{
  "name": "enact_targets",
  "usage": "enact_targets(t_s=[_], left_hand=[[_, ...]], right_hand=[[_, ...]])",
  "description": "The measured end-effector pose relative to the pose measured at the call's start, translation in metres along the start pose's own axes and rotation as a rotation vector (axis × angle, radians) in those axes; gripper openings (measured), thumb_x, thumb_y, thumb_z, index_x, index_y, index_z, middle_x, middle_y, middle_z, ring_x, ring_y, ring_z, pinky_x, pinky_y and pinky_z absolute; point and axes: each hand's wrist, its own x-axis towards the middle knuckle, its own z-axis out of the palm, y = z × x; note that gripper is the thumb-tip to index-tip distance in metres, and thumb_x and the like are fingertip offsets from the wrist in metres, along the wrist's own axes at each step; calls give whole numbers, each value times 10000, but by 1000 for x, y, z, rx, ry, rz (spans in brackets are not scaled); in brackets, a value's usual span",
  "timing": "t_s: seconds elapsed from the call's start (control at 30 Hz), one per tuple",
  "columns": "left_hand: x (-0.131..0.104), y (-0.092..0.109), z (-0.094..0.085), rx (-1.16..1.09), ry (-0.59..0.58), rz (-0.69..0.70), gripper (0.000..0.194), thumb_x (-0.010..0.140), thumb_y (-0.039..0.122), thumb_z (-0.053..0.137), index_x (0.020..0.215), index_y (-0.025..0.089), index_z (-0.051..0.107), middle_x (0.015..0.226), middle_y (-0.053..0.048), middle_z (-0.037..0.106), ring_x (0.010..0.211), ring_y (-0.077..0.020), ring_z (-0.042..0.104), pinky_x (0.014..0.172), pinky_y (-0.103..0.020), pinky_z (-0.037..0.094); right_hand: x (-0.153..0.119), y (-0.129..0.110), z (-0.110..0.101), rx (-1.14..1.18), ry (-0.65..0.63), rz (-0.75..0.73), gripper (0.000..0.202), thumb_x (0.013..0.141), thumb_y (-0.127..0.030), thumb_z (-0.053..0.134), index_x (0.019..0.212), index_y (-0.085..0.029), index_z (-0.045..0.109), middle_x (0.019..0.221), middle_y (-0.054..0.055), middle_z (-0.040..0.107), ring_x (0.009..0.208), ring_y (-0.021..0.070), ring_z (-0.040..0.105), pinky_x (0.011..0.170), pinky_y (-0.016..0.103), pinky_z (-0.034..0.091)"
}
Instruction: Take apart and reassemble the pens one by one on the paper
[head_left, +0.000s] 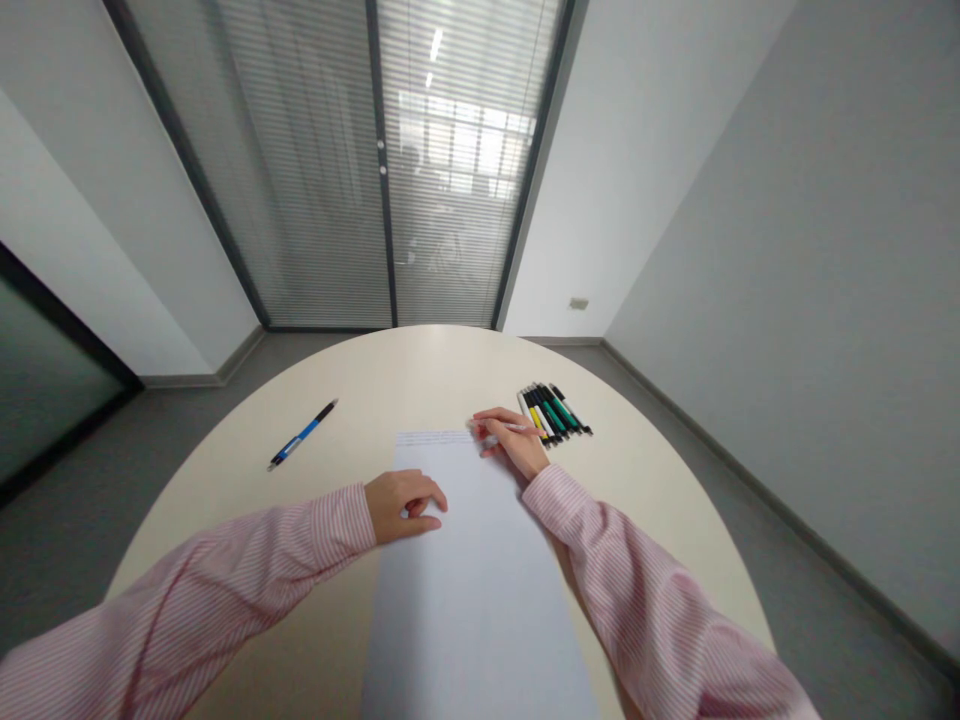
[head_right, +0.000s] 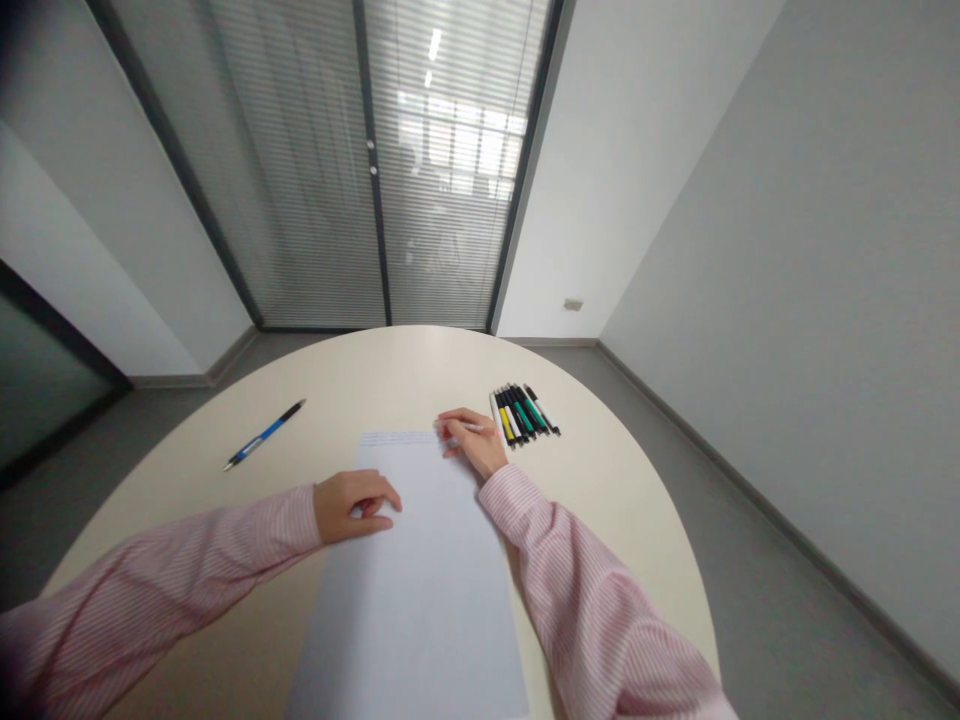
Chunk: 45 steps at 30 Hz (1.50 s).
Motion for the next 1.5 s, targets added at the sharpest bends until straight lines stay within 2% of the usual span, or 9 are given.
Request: enact_targets(t_s=[0.1,0.17,0.3,0.43,0.57,1.13,1.5], left_hand=[[0,0,0,-4,-2,-1,239,830,374,550,895,163,639,551,38,488,570,-105,458,609,-203,383],[0,1,0,-5,-1,-1,238,830,375,547,893,164,638,549,39,484,571,-106,459,611,-204,384],[0,1,0,2,2,3,228,831,362,550,891,160,637,548,39,482,566,-105,455,609,-204,383],[0,1,0,4,-2,2,220,833,354,554,897,161,638,551,39,483,569,-106,456,606,-202,382],[0,1,0,1,2,2,211,830,345,563,895,159,636,553,41,481,567,-104,451,605,-198,379],[0,0,0,13,-2,17,205,834,340,557,897,158,629,558,41,480,576,-103,451,611,-200,383],[0,1,-2,12,-8,23,202,837,334,557,901,155,629,558,41,479,576,-101,454,611,-197,382]], right_hand=[[0,4,-1,-172,89,-38,248,695,-387,643,641,-167,543,499,-43,522,336,51,428,274,144,306],[0,4,-1,-241,100,-58,286,734,-423,606,630,-172,515,447,-65,483,275,36,373,252,142,250],[0,3,0,-263,33,-28,281,732,-423,605,653,-173,505,491,-46,537,298,64,478,270,140,282],[-1,4,-1,-314,46,-99,357,770,-440,561,564,-190,411,415,-63,464,265,75,469,263,151,217],[-1,7,-2,-344,-1,-139,334,793,-423,539,587,-182,435,454,-44,510,313,93,529,286,150,218],[2,10,-2,-476,15,-123,292,808,-355,472,587,-180,397,429,-55,486,308,92,543,300,145,196],[0,3,-1,-530,39,-97,261,802,-330,451,592,-190,385,421,-55,504,303,86,529,310,157,201]])
